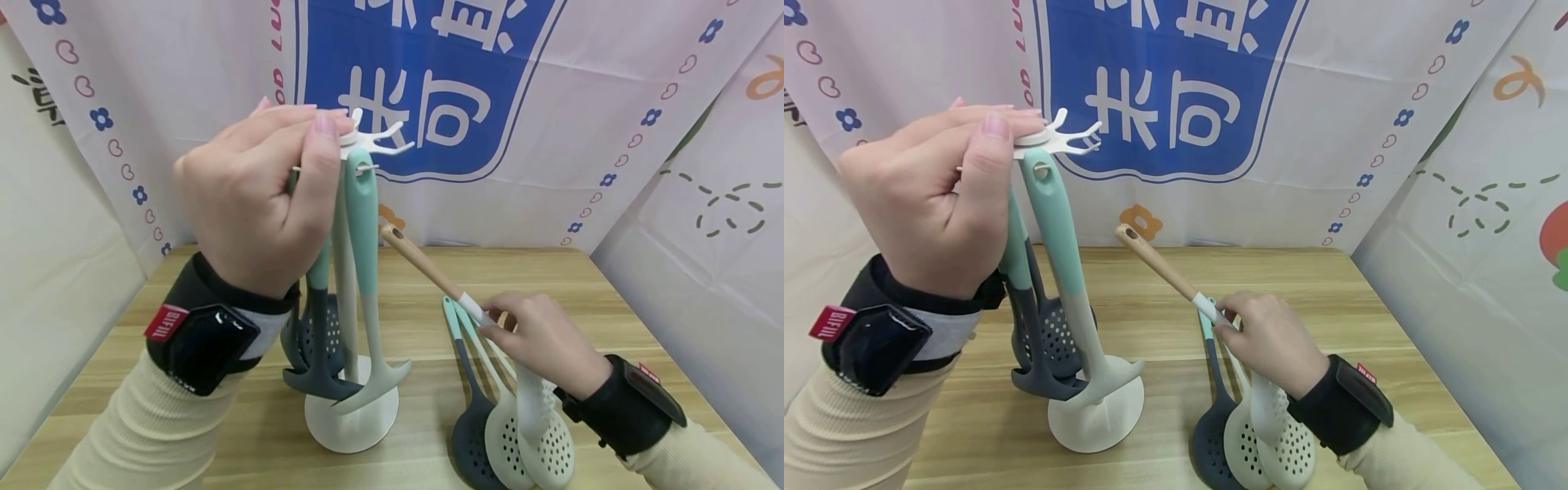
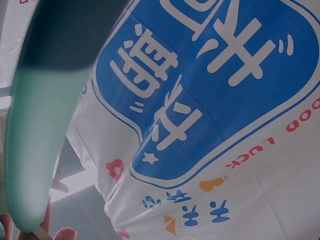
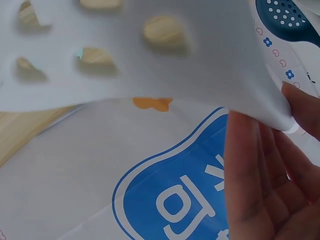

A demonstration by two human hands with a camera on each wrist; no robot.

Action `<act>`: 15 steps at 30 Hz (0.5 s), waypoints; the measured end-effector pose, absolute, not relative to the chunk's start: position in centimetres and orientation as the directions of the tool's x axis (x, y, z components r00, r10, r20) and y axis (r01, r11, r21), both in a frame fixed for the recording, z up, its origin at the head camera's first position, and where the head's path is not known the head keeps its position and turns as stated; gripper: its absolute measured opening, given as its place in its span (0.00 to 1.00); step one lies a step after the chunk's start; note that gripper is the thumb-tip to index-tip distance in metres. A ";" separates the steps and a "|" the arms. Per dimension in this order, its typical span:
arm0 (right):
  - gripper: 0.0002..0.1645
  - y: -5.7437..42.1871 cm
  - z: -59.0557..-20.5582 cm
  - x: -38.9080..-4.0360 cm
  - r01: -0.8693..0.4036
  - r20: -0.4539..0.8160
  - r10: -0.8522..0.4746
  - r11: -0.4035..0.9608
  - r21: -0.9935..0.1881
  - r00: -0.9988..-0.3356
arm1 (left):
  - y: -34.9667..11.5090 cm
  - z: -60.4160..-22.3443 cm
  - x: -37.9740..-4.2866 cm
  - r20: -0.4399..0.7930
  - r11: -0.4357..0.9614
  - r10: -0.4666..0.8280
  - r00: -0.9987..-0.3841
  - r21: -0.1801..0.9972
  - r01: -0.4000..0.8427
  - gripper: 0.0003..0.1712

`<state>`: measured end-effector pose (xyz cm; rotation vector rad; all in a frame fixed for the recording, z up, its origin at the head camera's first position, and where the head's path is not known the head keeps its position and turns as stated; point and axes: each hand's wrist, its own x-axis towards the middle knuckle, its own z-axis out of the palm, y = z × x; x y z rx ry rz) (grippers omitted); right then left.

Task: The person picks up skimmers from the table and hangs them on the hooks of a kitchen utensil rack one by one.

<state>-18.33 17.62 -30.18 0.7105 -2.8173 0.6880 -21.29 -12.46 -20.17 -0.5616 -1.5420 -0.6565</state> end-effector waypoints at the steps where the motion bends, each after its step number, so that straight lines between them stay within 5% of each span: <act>1: 0.10 17.6 -30.2 -18.3 -0.487 0.265 -0.411 0.780 -0.394 -0.873 | -12.5 -20.2 -21.4 0.997 0.714 -0.035 -0.074 0.077 0.696 0.26; 15: 0.13 17.3 -29.0 -17.9 -0.552 0.404 -0.394 0.711 -0.435 -0.825 | -13.1 -20.6 -22.6 0.998 0.694 -0.041 -0.052 0.066 0.717 0.22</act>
